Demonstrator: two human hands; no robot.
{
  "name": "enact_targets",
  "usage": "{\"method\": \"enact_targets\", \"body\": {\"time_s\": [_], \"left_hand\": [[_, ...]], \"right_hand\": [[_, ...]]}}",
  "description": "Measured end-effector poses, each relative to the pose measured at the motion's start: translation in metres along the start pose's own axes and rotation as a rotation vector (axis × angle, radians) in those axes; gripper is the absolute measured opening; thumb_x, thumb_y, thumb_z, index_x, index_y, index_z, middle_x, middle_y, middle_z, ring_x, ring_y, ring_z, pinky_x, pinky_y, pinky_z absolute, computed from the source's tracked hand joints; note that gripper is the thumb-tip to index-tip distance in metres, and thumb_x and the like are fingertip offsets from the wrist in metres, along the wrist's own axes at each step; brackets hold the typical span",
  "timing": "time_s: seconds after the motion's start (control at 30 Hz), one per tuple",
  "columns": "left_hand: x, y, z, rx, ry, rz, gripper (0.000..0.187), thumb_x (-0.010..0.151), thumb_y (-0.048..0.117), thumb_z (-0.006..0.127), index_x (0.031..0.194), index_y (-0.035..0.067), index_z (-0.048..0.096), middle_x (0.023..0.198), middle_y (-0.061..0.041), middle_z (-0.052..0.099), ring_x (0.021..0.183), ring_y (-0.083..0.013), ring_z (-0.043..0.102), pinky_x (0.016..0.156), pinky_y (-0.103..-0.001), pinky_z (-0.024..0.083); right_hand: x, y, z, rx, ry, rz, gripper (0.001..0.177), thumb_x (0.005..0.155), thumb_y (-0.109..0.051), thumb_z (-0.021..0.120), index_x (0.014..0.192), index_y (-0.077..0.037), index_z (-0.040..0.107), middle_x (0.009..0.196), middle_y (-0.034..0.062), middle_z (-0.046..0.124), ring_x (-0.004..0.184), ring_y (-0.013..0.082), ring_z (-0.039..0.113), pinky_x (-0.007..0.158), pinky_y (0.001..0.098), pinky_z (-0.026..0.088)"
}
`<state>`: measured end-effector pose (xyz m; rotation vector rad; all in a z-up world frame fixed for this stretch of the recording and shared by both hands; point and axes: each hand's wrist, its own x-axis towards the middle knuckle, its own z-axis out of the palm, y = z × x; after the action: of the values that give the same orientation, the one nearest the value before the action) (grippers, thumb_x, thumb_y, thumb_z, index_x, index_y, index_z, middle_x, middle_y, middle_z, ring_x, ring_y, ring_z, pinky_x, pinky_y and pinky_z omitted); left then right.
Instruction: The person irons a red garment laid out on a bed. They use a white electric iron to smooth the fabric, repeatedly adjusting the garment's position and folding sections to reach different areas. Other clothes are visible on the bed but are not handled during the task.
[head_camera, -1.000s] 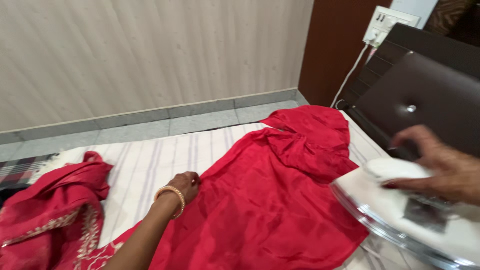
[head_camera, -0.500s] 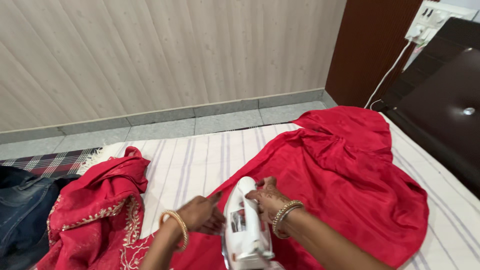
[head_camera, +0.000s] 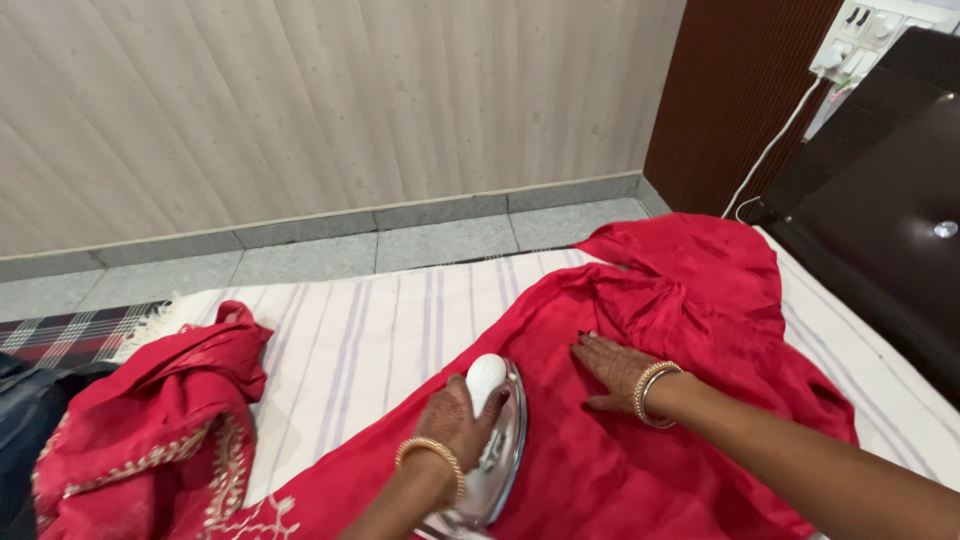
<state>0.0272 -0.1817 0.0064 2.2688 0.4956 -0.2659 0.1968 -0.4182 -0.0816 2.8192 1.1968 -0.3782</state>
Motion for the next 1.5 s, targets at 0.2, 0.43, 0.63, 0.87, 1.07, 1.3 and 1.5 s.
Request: {"method": "enact_targets", "body": {"time_s": [0.2,0.43,0.63,0.87,1.07,1.3,1.5], "left_hand": [[0.059,0.020,-0.021,0.357,-0.100,0.169,0.079,0.087,0.072,0.057,0.130,0.005,0.054,0.102,-0.023,0.073,0.089,-0.0303,0.077,0.077,-0.043,0.063],[0.146,0.049,0.012,0.427,0.008,0.323,0.080,0.087,0.073,0.055,0.126,0.003,0.059,0.104,-0.025,0.073,0.100,-0.0381,0.074,0.088,-0.047,0.058],[0.167,0.064,0.030,0.326,0.046,0.200,0.085,0.087,0.077,0.055,0.130,0.003,0.056,0.118,-0.024,0.067,0.105,-0.0347,0.070,0.087,-0.048,0.058],[0.101,0.021,-0.016,0.386,0.013,0.045,0.080,0.085,0.071,0.056,0.133,0.007,0.055,0.112,-0.022,0.072,0.097,-0.0316,0.077,0.085,-0.045,0.062],[0.046,-0.053,-0.057,0.414,0.121,0.052,0.078,0.083,0.069,0.063,0.134,0.010,0.056,0.100,-0.023,0.075,0.093,-0.0344,0.076,0.082,-0.045,0.060],[0.052,-0.074,-0.063,0.458,0.123,-0.055,0.088,0.079,0.070,0.064,0.142,0.009,0.051,0.096,-0.024,0.077,0.089,-0.0325,0.080,0.082,-0.043,0.062],[0.096,-0.026,-0.050,0.467,0.109,0.011,0.090,0.079,0.074,0.063,0.141,0.010,0.053,0.104,-0.025,0.075,0.098,-0.0342,0.076,0.087,-0.045,0.061]], "right_hand": [[0.009,0.052,-0.030,-0.222,-0.231,-0.010,0.111,0.085,-0.055,0.076,0.160,-0.004,0.012,0.170,0.0172,0.009,0.158,0.0322,0.009,0.127,0.0406,0.018],[0.040,0.082,-0.012,-0.134,-0.289,-0.079,0.130,0.071,-0.060,0.086,0.160,0.000,0.011,0.168,0.0206,0.015,0.156,0.0343,0.017,0.127,0.0384,0.021],[0.031,0.079,-0.020,0.050,-0.242,0.006,0.119,0.074,-0.045,0.088,0.159,-0.004,0.016,0.165,0.0174,0.025,0.153,0.0298,0.028,0.125,0.0343,0.028],[0.097,0.097,-0.043,0.224,0.512,-0.052,0.059,0.085,-0.031,0.069,0.139,-0.020,0.050,0.130,0.0116,0.063,0.121,0.0345,0.060,0.097,0.0485,0.050],[0.166,0.122,-0.053,0.003,0.211,0.114,0.059,0.081,-0.048,0.082,0.128,-0.016,0.063,0.130,0.0106,0.066,0.121,0.0334,0.060,0.100,0.0501,0.048],[0.206,0.186,-0.036,0.543,0.168,0.112,0.013,0.083,-0.020,0.080,0.095,-0.015,0.080,0.101,0.0067,0.080,0.094,0.0215,0.072,0.084,0.0367,0.058],[0.208,0.192,-0.046,0.598,0.186,0.050,0.017,0.080,-0.019,0.081,0.097,-0.015,0.082,0.096,0.0065,0.081,0.091,0.0191,0.073,0.086,0.0338,0.059]]}}
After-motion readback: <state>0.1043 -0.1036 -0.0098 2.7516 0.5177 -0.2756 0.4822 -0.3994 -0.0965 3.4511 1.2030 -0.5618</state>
